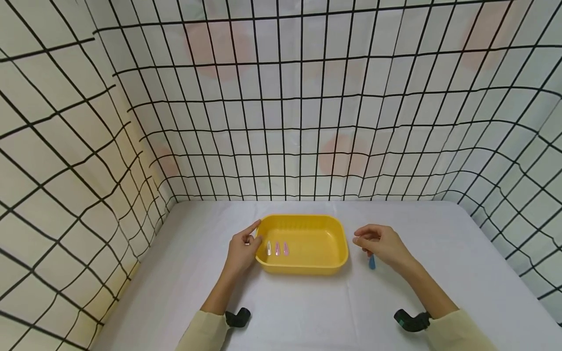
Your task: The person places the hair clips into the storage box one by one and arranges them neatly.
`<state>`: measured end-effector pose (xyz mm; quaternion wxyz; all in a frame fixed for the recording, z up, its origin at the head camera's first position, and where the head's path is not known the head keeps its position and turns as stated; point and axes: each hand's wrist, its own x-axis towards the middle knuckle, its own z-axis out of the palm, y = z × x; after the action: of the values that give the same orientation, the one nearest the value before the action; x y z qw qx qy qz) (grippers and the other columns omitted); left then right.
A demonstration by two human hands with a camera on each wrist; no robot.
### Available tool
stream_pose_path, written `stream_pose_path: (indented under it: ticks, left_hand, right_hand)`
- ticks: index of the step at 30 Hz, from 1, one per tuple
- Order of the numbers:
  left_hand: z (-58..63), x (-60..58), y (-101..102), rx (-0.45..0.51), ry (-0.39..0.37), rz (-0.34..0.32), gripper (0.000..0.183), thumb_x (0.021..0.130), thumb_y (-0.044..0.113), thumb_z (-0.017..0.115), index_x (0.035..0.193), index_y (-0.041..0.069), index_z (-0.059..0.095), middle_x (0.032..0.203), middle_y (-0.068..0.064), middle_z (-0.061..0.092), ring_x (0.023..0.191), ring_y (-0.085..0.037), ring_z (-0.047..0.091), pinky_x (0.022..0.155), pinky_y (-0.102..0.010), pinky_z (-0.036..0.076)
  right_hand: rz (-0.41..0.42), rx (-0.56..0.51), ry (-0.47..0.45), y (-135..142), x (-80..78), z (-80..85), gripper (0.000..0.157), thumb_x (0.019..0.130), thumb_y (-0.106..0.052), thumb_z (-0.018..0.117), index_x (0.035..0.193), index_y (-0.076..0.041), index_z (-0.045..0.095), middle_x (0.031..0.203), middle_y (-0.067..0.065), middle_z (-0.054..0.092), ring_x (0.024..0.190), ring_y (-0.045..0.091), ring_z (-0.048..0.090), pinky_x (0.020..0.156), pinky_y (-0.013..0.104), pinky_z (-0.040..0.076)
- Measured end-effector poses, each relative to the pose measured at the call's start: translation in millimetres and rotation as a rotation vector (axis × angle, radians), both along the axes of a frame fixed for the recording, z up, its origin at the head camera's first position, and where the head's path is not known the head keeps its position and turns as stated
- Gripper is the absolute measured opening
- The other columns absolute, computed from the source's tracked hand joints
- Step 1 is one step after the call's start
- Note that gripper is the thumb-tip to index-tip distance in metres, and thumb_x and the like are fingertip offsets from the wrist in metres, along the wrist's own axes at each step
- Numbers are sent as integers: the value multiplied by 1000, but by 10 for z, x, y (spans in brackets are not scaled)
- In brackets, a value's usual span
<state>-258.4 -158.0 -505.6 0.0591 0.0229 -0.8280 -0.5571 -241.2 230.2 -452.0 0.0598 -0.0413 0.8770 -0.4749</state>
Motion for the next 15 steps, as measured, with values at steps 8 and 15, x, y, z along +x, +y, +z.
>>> stream_pose_path:
  ticks: [8, 15]
  left_hand:
    - [15, 8, -6, 0, -2, -1, 49, 94, 19, 67, 143, 27, 63, 62, 2, 45, 50, -12, 36, 45, -20, 32]
    - [5, 3, -2, 3, 4, -8, 50, 94, 19, 67, 143, 28, 63, 61, 2, 45, 50, -11, 36, 45, -20, 31]
  right_hand:
    - [-21, 52, -18, 193, 82, -128, 41, 95, -35, 73, 119, -2, 69, 95, 14, 73, 71, 21, 62, 61, 32, 55]
    - [-47, 102, -44, 262, 146, -259, 37, 93, -30, 75, 116, -2, 69, 89, 8, 71, 68, 21, 61, 59, 29, 51]
